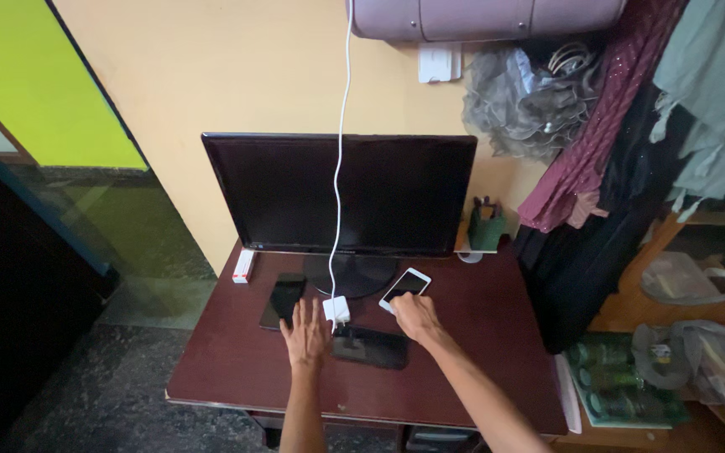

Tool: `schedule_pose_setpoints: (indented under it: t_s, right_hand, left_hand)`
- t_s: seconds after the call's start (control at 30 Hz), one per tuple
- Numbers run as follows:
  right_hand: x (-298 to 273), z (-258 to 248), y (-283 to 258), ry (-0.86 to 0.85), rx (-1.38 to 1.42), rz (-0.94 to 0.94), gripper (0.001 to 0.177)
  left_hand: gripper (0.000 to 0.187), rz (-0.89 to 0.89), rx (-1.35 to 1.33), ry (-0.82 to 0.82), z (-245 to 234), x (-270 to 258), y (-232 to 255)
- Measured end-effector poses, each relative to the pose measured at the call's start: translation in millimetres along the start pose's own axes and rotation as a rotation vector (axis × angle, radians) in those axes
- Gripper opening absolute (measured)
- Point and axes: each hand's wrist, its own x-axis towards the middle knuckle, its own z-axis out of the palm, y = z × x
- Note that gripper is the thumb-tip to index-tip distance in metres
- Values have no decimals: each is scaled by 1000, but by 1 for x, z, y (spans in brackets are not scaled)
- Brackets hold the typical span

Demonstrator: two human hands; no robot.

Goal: The person organizes a desk by moving two smartphones and a power adapter to a nearby chair, then returns to the desk to sort stationery items. They empty two small containers, separate the contents, and place selected items back into the containers.

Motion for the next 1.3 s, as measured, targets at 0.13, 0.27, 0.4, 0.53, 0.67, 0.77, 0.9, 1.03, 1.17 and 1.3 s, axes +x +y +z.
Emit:
schedule_pose_setpoints:
  t_s: [0.13, 0.27, 0.4, 0.53, 0.67, 0.77, 0.9, 1.03, 1.17, 1.3]
  right_hand:
    - [-20, -30, -6, 213, -18, -179, 17]
    - [-30, -40, -7, 104, -27, -179, 32]
    - [-23, -20, 1, 50, -108, -166, 59]
    - [-22, -10, 9, 26, -107, -152, 58]
    - [-19, -9, 9, 18, -106, -146, 59]
    - [-17, -7, 5, -4, -117, -142, 59]
    - [-22, -8, 2, -12, -138, -156, 59]
    - [-24, -7, 4, -22, -132, -141, 58]
    - [-19, 0, 10, 3, -119, -149, 57]
    - [-20, 3, 15, 44, -81, -177, 58]
  left_hand:
    - [70, -8, -77, 98, -6, -7, 2]
    - [70, -9, -99, 98, -2, -5, -1]
    - [69, -4, -110, 93, 9, 1, -8]
    - [70, -15, -107, 87, 15, -1, -10]
    - [71, -21, -117, 94, 8, -2, -8]
    - [71, -13, -126, 112, 3, -2, -8]
    - [69, -2, -124, 123, 1, -2, -7]
    - [67, 12, -145, 120, -1, -3, -6]
    - [69, 24, -155, 109, -9, -1, 2]
    - [68, 50, -196, 152, -14, -5, 8]
